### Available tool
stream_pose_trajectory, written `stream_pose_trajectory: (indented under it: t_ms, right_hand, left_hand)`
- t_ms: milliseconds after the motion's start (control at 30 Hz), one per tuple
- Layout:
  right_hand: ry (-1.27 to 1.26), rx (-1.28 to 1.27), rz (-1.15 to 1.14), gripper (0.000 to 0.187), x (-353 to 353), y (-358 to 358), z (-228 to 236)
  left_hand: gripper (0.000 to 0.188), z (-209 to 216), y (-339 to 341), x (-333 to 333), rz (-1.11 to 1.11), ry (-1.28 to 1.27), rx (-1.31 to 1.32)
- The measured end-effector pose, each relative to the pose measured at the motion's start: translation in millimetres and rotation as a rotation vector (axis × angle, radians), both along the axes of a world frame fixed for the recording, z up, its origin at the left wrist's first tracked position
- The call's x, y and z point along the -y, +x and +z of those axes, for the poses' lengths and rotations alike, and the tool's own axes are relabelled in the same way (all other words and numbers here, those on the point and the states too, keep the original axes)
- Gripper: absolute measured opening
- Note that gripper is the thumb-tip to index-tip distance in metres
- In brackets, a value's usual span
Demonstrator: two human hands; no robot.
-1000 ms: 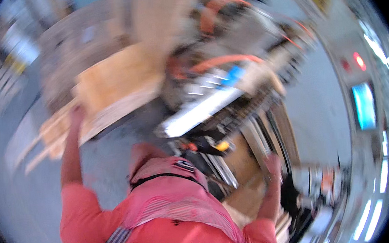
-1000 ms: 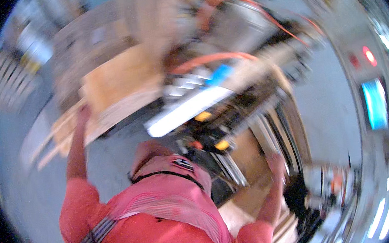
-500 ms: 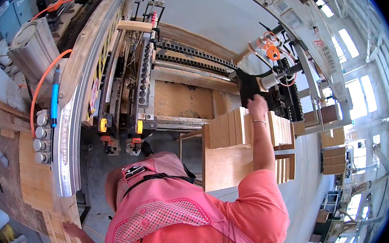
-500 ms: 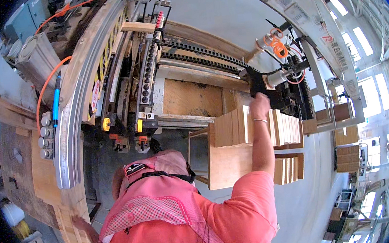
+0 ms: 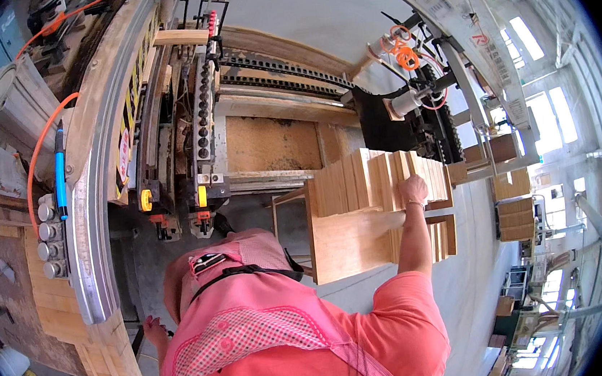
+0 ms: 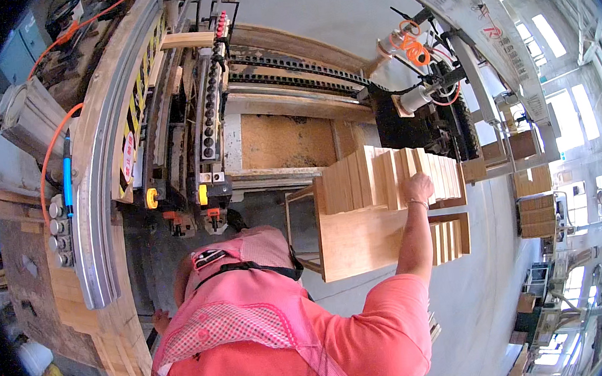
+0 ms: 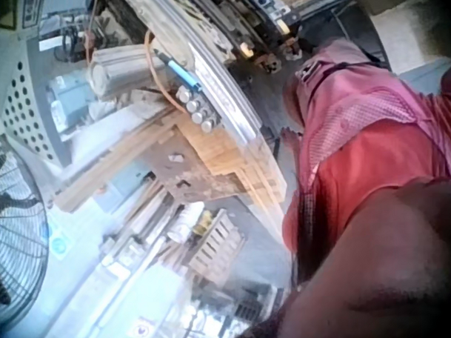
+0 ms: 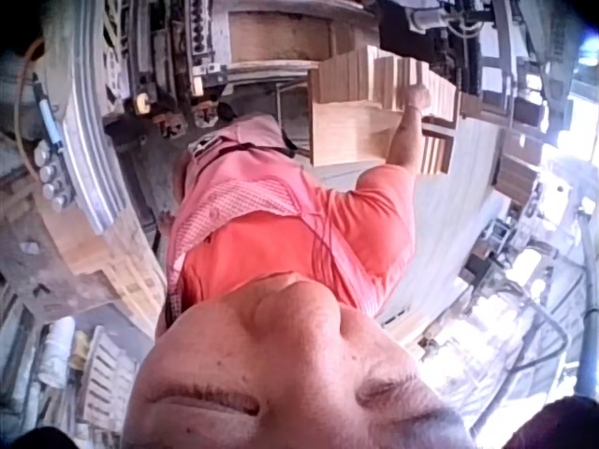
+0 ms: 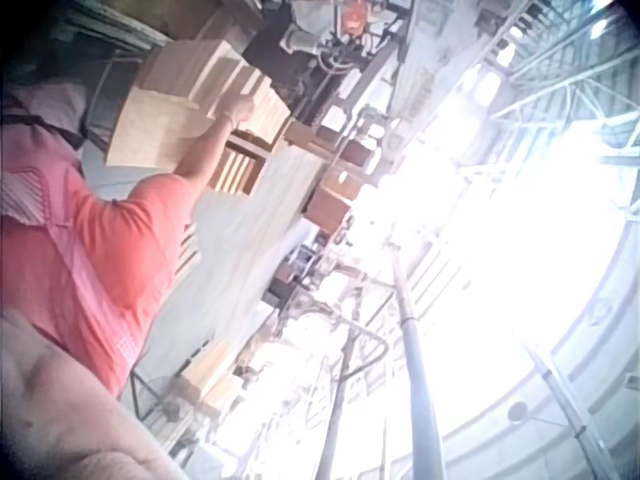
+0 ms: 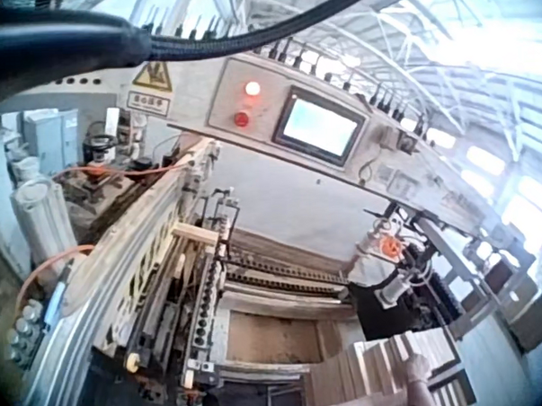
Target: The person repeatedly picks up small wooden planks and feeds them into a woodworking machine. After each feed, the person retrieves the processed plank and places it on a growing stack to the side.
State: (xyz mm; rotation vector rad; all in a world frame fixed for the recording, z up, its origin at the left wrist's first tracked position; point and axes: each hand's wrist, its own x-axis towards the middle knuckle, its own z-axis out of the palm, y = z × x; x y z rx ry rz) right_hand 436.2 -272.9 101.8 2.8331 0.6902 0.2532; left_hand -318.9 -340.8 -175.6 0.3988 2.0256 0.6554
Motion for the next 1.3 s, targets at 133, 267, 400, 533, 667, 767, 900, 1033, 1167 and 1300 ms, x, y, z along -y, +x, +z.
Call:
stream_pose_trajectory:
  t_ms: [133,267,400,533,667,767,900,1033,1167,1300]
  right_hand:
    - [0.019,0.014,-0.001,0.033,0.0,-1.6,0.3]
    - [0.036,-0.01,-0.015,0.038,-2.5,-8.7,7.2]
    - [0.146,-0.002,0.083,0.036,-35.4,-32.4,24.9]
    - [0.306,-0.076,0.589,0.034,-107.8,-59.2,28.2]
    - [0.323,-0.322,0.989,0.032,-242.1,-116.0,17.6]
    - [0.356,-0.345,1.278,0.032,-347.8,-158.0,-5.4]
    - [0.235,-0.217,1.491,0.038,-474.3,-226.2,-13.2]
    - [0.084,-0.253,1.473,0.035,-560.0,-271.3,-26.9]
    - [0.097,-0.311,1.55,0.037,-613.1,-283.4,-60.0]
    - [-0.029,-0.334,1.52,0.033,-623.9,-300.5,-59.5]
  left_hand:
    - [0.03,-2.7,3.6,-10.2,0.208,0.102,0.13]
    - [0.029,-7.5,5.5,-14.5,0.11,0.111,0.157]
    - [0.027,-15.5,11.8,-13.3,0.127,0.088,0.14]
    - [0.024,-0.7,36.0,-38.3,0.172,0.171,0.236]
    - [0.023,39.6,85.7,-92.6,0.165,0.339,0.266]
    - [0.023,96.1,136.3,-136.4,0.112,0.466,0.284]
    - [0.023,128.7,188.5,-178.0,0.083,0.557,0.305]
    - [0.022,165.9,231.9,-204.5,0.158,0.497,0.331]
    - [0.022,177.4,252.3,-208.4,0.151,0.489,0.32]
    - [0.023,190.4,266.1,-212.1,0.194,0.445,0.261]
